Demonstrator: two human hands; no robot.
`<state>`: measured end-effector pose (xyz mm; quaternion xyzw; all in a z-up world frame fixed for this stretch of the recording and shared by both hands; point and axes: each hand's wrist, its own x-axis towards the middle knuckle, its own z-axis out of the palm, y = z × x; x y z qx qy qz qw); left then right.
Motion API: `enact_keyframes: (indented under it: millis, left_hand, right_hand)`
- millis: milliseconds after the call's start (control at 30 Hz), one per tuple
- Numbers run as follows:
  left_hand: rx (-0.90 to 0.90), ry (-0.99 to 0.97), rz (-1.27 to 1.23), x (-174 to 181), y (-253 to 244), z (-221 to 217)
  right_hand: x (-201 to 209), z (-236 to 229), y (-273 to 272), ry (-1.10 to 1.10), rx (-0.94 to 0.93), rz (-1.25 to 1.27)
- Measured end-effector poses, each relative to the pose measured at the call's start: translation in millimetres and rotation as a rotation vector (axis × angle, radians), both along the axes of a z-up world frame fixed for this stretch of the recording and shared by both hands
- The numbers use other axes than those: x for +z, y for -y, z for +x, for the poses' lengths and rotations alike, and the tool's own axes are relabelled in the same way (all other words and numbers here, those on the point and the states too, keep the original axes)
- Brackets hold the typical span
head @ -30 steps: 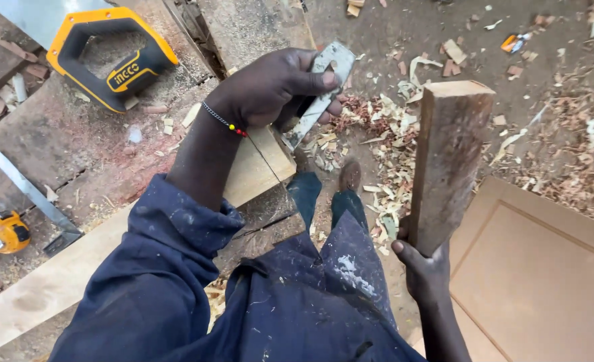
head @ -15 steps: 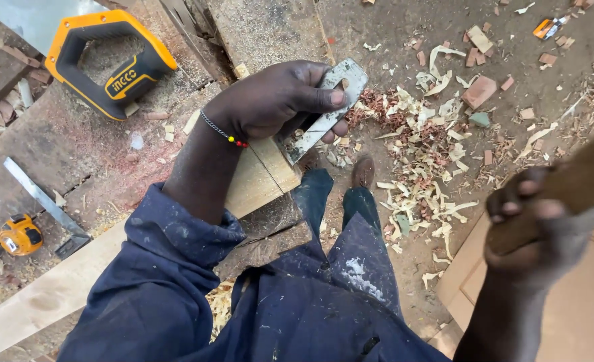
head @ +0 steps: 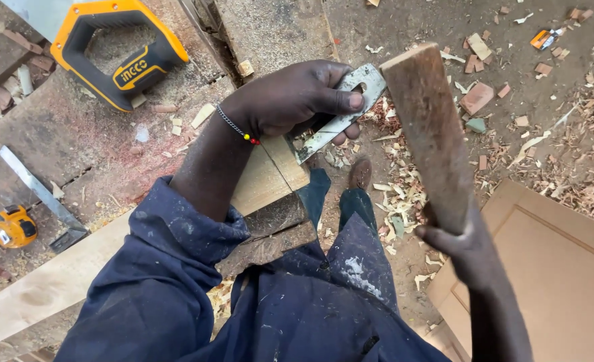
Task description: Measuring and marking a wooden beam using a try square and pencil on a workbench in a carpentry workshop.
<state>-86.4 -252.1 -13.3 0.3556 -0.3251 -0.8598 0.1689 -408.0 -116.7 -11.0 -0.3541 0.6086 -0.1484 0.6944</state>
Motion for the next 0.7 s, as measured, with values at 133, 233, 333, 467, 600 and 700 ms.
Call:
enact_keyframes:
  millis: [133,233,333,467,600,700]
  left_hand:
    - [0.005,-0.024,-0.010,-2.4,-1.2,-2.6]
    - [0.033,0.008,0.008,-5.5,-2.4,-4.3]
    - [-0.076,0.164,-0.168,-12.7,-2.3,0.4]
    - [-0.125,0.260,-0.209,0.8,-2.3,-1.0]
    - [0.106,0.180,-0.257,2.5,4.0,15.0]
    - [0.417,0.230,-0.336,15.1,4.2,19.6]
  right_hand:
    - [-12.1,-9.2,-0.3,0.340,-0.518,-0.124]
    - [-20.1,17.5,-11.5,0.666,-0.731,-0.035]
    - [19.7,37.8,-5.8,-0.393,0.186,0.308]
    - [15.1,26.6,-6.5,-0.354,0.073,0.149]
    - [-21.4,16.3,-26.0,0.041,-0.372,-0.124]
    - [-27.8,11.8,-37.2,0.321,-0.575,-0.131]
